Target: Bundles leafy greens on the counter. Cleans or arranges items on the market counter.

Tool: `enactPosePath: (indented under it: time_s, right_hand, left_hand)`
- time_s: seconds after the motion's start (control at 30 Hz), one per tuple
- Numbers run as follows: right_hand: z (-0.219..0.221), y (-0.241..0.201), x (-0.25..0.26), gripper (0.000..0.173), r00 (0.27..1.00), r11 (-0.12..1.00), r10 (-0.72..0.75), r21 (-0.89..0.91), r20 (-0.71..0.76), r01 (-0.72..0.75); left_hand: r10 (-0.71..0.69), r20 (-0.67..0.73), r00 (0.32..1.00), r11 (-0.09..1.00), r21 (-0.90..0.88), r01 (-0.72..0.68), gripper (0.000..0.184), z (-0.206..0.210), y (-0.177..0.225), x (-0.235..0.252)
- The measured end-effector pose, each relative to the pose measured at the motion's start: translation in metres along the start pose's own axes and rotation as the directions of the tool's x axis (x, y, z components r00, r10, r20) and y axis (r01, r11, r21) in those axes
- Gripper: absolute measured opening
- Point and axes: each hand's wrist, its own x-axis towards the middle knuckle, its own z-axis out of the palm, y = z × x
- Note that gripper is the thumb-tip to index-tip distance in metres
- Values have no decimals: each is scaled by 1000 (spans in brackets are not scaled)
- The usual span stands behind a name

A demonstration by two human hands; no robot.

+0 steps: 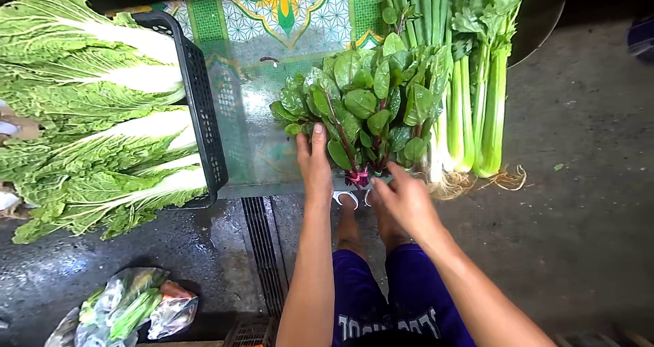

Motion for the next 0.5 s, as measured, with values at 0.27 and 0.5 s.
enactPosePath:
  time_s: [0.27, 0.5]
  right_hand:
    - [-4, 1, -7, 35, 976, 996, -76, 39, -203, 85]
    - [-13, 8, -1, 34, 984, 996, -64, -75, -166, 52]
  left_hand:
    - [128, -151, 980, 992, 39, -124, 76, 25, -20, -15]
    - [170, -270, 948, 973, 198, -119, 89, 53, -28, -19]
